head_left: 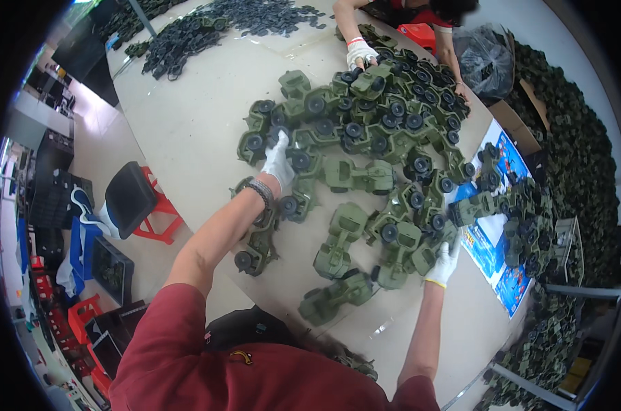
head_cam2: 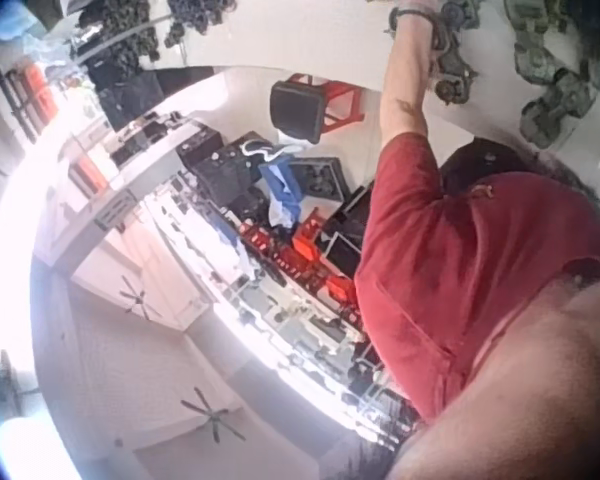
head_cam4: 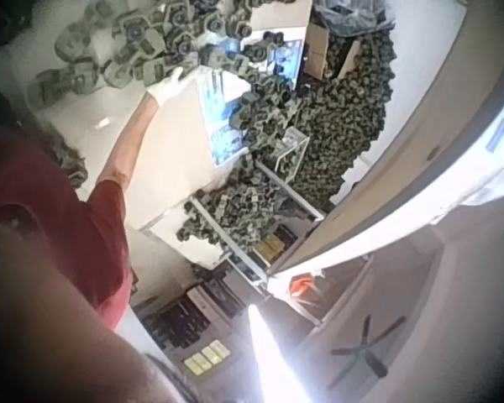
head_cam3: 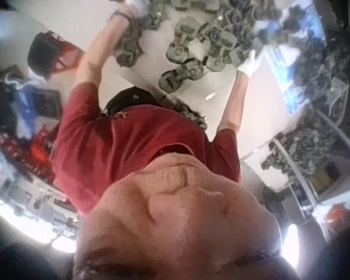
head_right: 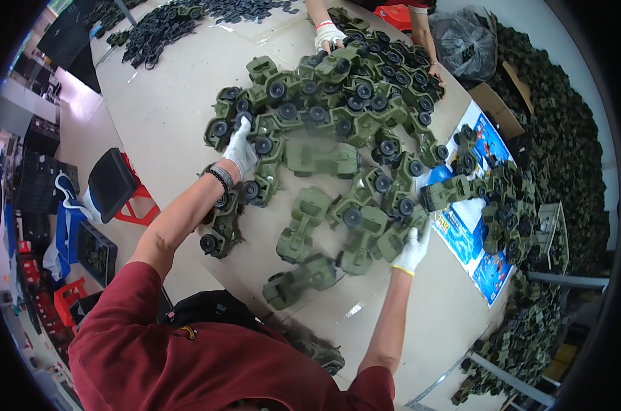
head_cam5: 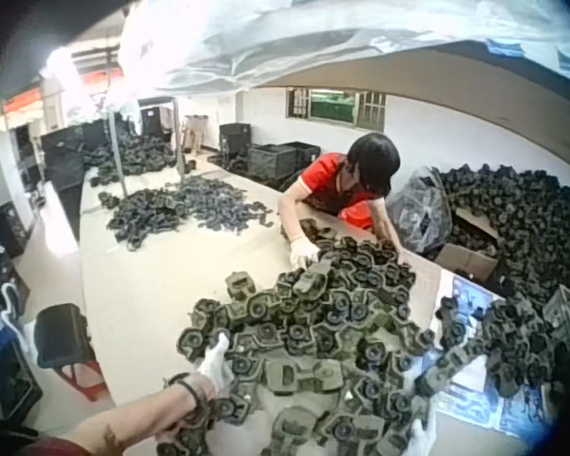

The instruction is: Assembling plastic toy military trucks by attaching wheels, chassis components, and upper body parts.

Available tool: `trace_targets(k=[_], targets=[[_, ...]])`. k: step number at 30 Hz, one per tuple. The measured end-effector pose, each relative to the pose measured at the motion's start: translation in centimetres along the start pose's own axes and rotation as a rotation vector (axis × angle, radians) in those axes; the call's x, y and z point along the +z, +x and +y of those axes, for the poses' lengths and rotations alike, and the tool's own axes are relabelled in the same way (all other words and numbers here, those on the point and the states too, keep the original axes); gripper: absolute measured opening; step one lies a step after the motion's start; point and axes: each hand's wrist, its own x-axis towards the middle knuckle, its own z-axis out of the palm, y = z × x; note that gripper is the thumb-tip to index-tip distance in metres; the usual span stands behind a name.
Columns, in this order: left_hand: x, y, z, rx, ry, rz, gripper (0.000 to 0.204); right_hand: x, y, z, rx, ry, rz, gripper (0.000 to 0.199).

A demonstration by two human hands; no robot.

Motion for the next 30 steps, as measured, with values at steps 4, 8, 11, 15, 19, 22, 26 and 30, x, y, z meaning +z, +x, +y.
trace_targets(k=[4,8,11,15,19,22,26,30], targets=[[0.7,0.0,5.6,0.199,0.056,-0.154,0.105,7.4,0.3,3.7,-0.003,0.274,0.032,0.062],[-0.4,5.9,11.7,0.384,0.07,-0.166,0.096,20.4,4.0,3.9,-0.037,0.351,0.095,0.06],[-4.4,11.5,16.2,0.808,0.423,-0.152,0.074,31.9,9.2,5.1,-0.097,0.395,0.099,0.058],[-3.2,2.0,16.2,0.642,0.221,-0.203,0.072,33.1,11.5,4.8,0.329,0.347,-0.259,0.051],[-11.5,-5.0,14.3,0.901,1.01,-0.075,0.103,25.6,11.3,4.1,-0.241,-0.448,-0.407,0.056],[-21.1,-13.8,12.0,0.684,0.92,-0.17,0.122,21.5,-1.3,-5.1,-0.168,-0.352,-0.626,0.065],[-25.3,-15.8,4.9,0.626,1.058,-0.161,0.146,5.7,-16.9,-10.1,-0.465,-1.049,-0.891,0.072],[-22.8,-15.3,0.1,0.655,0.975,-0.163,0.155,-7.0,-29.6,-11.0,-0.351,-1.315,-1.282,0.071]])
